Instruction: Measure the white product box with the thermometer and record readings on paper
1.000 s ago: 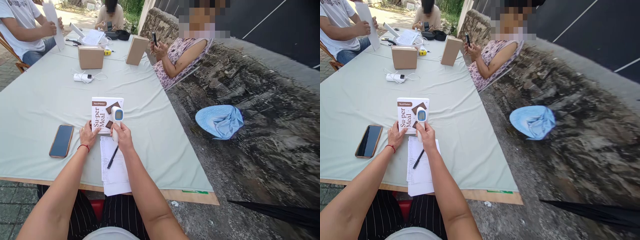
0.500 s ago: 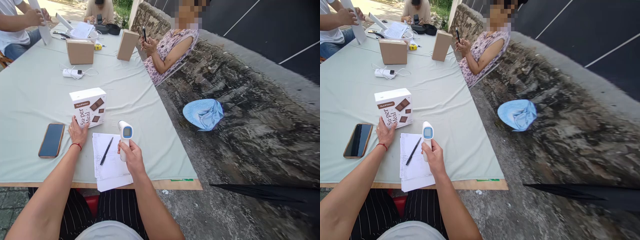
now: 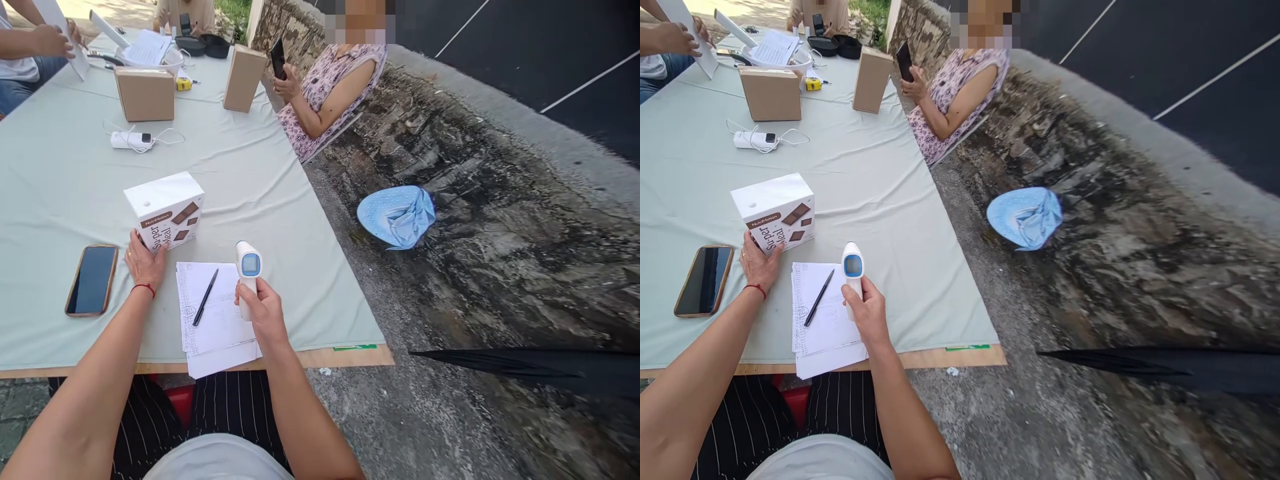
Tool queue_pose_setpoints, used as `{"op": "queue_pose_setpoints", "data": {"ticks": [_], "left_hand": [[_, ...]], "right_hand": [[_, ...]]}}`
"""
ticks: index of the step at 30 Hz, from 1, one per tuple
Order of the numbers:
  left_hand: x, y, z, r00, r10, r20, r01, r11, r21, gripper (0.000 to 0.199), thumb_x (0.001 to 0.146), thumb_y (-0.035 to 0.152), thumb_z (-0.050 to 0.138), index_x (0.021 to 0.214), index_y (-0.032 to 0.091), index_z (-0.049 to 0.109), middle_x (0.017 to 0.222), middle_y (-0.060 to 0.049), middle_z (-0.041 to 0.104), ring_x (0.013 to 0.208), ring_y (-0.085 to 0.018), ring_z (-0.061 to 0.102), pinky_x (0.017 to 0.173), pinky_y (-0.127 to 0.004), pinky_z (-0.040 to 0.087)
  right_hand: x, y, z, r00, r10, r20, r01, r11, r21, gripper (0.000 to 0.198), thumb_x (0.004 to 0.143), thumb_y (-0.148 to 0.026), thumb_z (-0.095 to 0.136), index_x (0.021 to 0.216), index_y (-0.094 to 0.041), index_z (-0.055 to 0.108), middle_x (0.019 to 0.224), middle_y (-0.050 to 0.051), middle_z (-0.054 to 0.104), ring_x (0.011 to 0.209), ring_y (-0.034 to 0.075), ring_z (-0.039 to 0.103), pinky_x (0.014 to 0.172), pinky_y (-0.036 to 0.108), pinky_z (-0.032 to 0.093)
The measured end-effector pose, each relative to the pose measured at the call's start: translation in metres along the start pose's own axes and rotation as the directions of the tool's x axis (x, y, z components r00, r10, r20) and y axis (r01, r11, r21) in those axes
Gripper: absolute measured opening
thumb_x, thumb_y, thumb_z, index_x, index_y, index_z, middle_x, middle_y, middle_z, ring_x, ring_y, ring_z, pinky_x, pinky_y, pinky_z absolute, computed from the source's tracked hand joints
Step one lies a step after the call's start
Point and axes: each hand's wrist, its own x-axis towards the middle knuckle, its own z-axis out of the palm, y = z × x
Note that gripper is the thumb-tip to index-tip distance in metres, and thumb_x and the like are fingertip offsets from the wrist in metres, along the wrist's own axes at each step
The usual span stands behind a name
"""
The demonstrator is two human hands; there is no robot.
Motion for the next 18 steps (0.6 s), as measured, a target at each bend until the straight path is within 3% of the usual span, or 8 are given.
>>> {"op": "queue_pose_setpoints", "data": {"ticks": [3,5,8,11,14,16,18], "left_hand": [[0.0,0.0,0.0,1.0,0.004,-0.006,-0.004,1.0,-0.008,0.083,0.08,0.041,0.062,0.149,0.015,0.024,0.144,-0.018,0.051,0.135,-0.035,0.046,0.115,-0.053,0.03],[-0.001,0.0,0.001,1.0,-0.002,-0.011,0.002,1.0,-0.021,0.078,0.084,0.039,0.057,0.15,0.015,0.023,0.143,-0.017,0.052,0.134,-0.033,0.048,0.115,-0.051,0.031],[-0.002,-0.001,0.002,1.0,-0.008,-0.015,0.007,0.999,-0.032,0.072,0.087,0.036,0.051,0.15,0.016,0.023,0.142,-0.017,0.053,0.133,-0.03,0.05,0.114,-0.049,0.033],[-0.004,0.0,0.003,1.0,-0.009,-0.007,0.008,1.0,-0.026,0.072,0.087,0.036,0.051,0.149,0.015,0.024,0.142,-0.017,0.054,0.133,-0.031,0.05,0.114,-0.049,0.033],[-0.006,0.003,0.003,1.0,-0.029,0.004,0.029,1.0,-0.011,0.081,0.083,0.04,0.059,0.15,0.016,0.021,0.141,-0.016,0.054,0.133,-0.031,0.049,0.117,-0.05,0.027],[-0.008,0.004,0.003,0.999,-0.04,0.013,0.04,0.999,-0.005,0.09,0.079,0.042,0.064,0.151,0.017,0.018,0.143,-0.016,0.053,0.136,-0.031,0.046,0.121,-0.051,0.02],[-0.009,0.005,0.003,0.999,-0.046,0.027,0.046,0.999,-0.005,0.096,0.077,0.045,0.068,0.152,0.019,0.014,0.144,-0.016,0.052,0.138,-0.031,0.044,0.122,-0.053,0.014]], "right_hand": [[0.016,0.015,-0.014,0.989,-0.094,-0.113,0.058,0.956,-0.287,0.048,0.071,-0.05,0.07,0.108,-0.02,0.066,0.1,0.006,0.069,0.091,0.023,0.061,0.078,0.034,0.048],[0.026,0.028,-0.025,0.97,-0.163,-0.178,0.042,0.839,-0.542,0.056,0.07,-0.051,0.069,0.117,-0.02,0.064,0.11,0.01,0.067,0.101,0.027,0.06,0.083,0.039,0.047],[0.035,0.046,-0.04,0.973,-0.201,-0.118,0.032,0.618,-0.785,0.053,0.077,-0.051,0.061,0.12,-0.02,0.062,0.107,0.012,0.066,0.099,0.029,0.06,0.082,0.04,0.046],[0.037,0.057,-0.047,0.973,-0.224,-0.065,0.049,0.471,-0.881,0.049,0.082,-0.049,0.056,0.121,-0.019,0.061,0.102,0.012,0.065,0.096,0.029,0.059,0.081,0.04,0.045],[0.035,0.057,-0.048,0.949,-0.311,-0.056,0.07,0.38,-0.922,0.053,0.08,-0.049,0.061,0.123,-0.017,0.061,0.106,0.015,0.062,0.101,0.031,0.057,0.083,0.044,0.045],[0.033,0.054,-0.043,0.908,-0.417,-0.034,0.135,0.37,-0.919,0.053,0.081,-0.047,0.062,0.124,-0.016,0.062,0.11,0.017,0.06,0.104,0.033,0.055,0.086,0.047,0.045],[0.032,0.05,-0.034,0.877,-0.474,0.071,0.287,0.401,-0.87,0.042,0.087,-0.042,0.057,0.121,-0.018,0.065,0.106,0.015,0.061,0.101,0.029,0.057,0.087,0.045,0.047]]}}
